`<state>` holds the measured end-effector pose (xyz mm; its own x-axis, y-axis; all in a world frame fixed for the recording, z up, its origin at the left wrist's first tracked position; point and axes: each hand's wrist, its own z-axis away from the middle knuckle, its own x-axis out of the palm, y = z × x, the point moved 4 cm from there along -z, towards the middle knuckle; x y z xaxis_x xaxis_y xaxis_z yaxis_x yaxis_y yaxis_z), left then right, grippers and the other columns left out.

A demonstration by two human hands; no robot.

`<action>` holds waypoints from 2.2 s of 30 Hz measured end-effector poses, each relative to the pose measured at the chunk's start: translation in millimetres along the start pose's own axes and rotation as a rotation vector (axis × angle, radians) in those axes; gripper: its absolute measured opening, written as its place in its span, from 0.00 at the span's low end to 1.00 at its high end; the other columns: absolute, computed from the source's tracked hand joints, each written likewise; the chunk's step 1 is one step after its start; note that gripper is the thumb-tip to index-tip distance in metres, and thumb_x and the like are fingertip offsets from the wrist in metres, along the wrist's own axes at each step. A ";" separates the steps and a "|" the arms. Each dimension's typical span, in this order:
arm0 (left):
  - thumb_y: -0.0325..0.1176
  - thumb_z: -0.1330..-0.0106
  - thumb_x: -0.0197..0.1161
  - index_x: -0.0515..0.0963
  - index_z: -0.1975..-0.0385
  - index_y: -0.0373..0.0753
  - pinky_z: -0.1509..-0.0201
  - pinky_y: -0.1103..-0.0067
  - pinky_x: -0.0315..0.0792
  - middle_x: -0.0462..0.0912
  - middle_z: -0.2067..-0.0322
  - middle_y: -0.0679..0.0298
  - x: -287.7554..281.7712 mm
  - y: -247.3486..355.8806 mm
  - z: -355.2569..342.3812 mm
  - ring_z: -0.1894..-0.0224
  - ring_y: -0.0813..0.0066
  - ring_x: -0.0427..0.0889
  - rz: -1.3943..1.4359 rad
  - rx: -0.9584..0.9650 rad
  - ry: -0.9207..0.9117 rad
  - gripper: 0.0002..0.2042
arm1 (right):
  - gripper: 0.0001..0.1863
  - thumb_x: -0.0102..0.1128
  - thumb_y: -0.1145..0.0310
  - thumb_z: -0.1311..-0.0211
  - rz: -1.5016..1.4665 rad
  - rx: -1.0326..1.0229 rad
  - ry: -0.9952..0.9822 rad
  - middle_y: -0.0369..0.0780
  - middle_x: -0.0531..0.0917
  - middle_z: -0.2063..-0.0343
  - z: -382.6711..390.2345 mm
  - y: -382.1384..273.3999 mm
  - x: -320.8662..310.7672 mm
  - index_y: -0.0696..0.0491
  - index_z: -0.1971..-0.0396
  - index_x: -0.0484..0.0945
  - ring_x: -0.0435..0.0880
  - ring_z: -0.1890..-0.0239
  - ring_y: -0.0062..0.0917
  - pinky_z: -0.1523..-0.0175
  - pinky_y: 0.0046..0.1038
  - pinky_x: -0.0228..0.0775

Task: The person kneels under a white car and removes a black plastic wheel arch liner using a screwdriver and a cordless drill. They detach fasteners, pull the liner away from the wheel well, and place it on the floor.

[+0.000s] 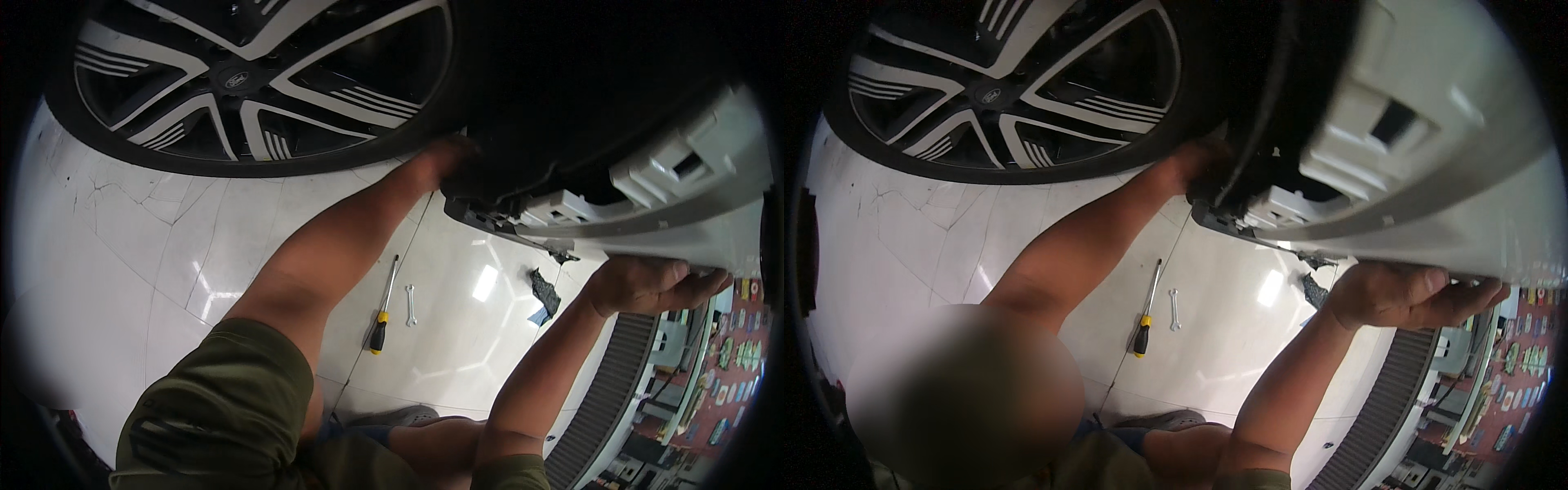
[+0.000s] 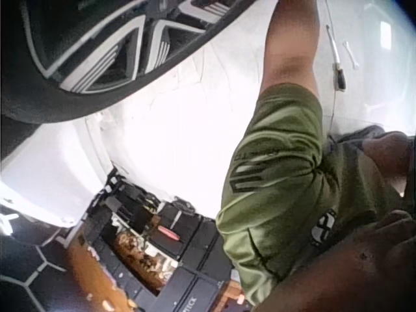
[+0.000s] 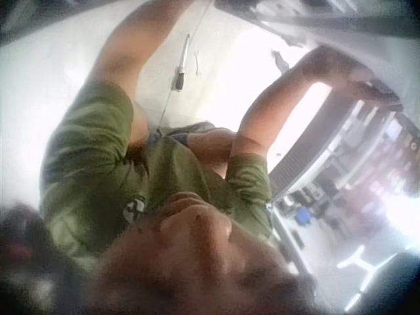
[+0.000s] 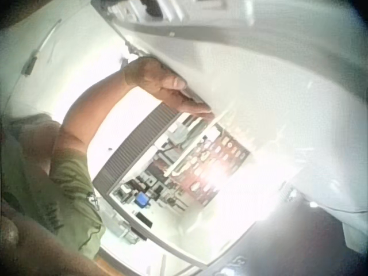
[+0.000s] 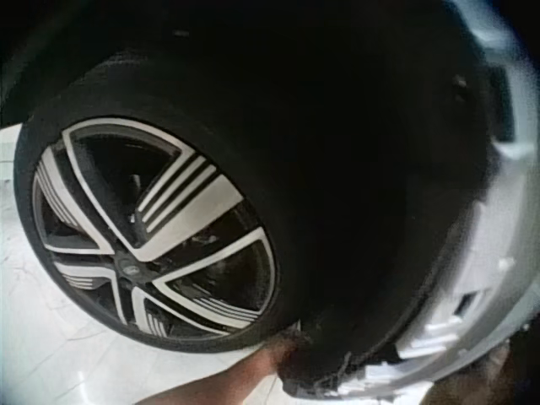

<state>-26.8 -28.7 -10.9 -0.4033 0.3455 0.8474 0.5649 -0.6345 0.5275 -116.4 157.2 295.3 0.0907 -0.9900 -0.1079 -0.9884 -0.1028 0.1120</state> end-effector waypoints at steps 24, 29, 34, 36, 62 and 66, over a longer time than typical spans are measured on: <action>0.30 0.38 0.59 0.77 0.58 0.33 0.60 0.71 0.82 0.82 0.64 0.53 3.7 -2.9 -1.4 0.65 0.66 0.84 -0.041 -0.133 0.155 0.11 | 0.31 0.37 0.55 0.34 0.006 0.025 0.017 0.52 0.56 0.38 0.9 3.0 -0.8 0.60 0.37 0.51 0.60 0.37 0.41 0.35 0.40 0.57; 0.31 0.37 0.57 0.76 0.57 0.30 0.61 0.71 0.81 0.82 0.63 0.52 4.3 -2.4 -1.0 0.64 0.65 0.84 -0.072 0.007 0.079 0.12 | 0.31 0.37 0.56 0.34 -0.038 0.064 0.007 0.52 0.53 0.37 2.5 2.4 -1.2 0.59 0.36 0.50 0.58 0.36 0.41 0.34 0.40 0.56; 0.31 0.38 0.57 0.76 0.57 0.32 0.59 0.71 0.81 0.81 0.63 0.53 17.0 7.0 10.0 0.64 0.65 0.83 -0.095 -0.043 0.108 0.12 | 0.32 0.37 0.55 0.34 -0.059 0.056 0.018 0.52 0.53 0.37 1.0 1.0 0.4 0.59 0.37 0.50 0.59 0.37 0.41 0.34 0.40 0.57; 0.31 0.38 0.57 0.76 0.57 0.32 0.59 0.71 0.81 0.81 0.63 0.53 14.7 8.6 10.2 0.64 0.65 0.83 -0.090 -0.056 0.117 0.12 | 0.32 0.37 0.54 0.34 -0.067 0.054 0.020 0.52 0.53 0.37 0.6 -0.9 2.1 0.59 0.37 0.50 0.59 0.37 0.41 0.34 0.39 0.58; 0.34 0.41 0.63 0.79 0.62 0.31 0.58 0.73 0.79 0.82 0.63 0.53 2.0 -3.0 3.8 0.64 0.66 0.84 -0.100 -0.067 0.170 0.13 | 0.36 0.35 0.48 0.37 -0.049 0.151 0.005 0.54 0.51 0.36 0.0 -5.8 1.2 0.55 0.35 0.49 0.55 0.35 0.44 0.36 0.44 0.61; 0.33 0.39 0.60 0.78 0.60 0.29 0.58 0.74 0.79 0.82 0.62 0.52 9.4 -1.8 6.4 0.64 0.67 0.84 -0.064 -0.075 0.124 0.14 | 0.35 0.35 0.50 0.36 0.040 0.058 -0.019 0.54 0.52 0.37 -0.6 1.5 -2.8 0.56 0.35 0.49 0.56 0.35 0.43 0.35 0.43 0.60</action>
<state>-27.0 -19.9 -3.5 -0.5248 0.3018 0.7959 0.4821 -0.6652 0.5701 -118.1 159.7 296.3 0.0487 -0.9912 -0.1233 -0.9966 -0.0564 0.0598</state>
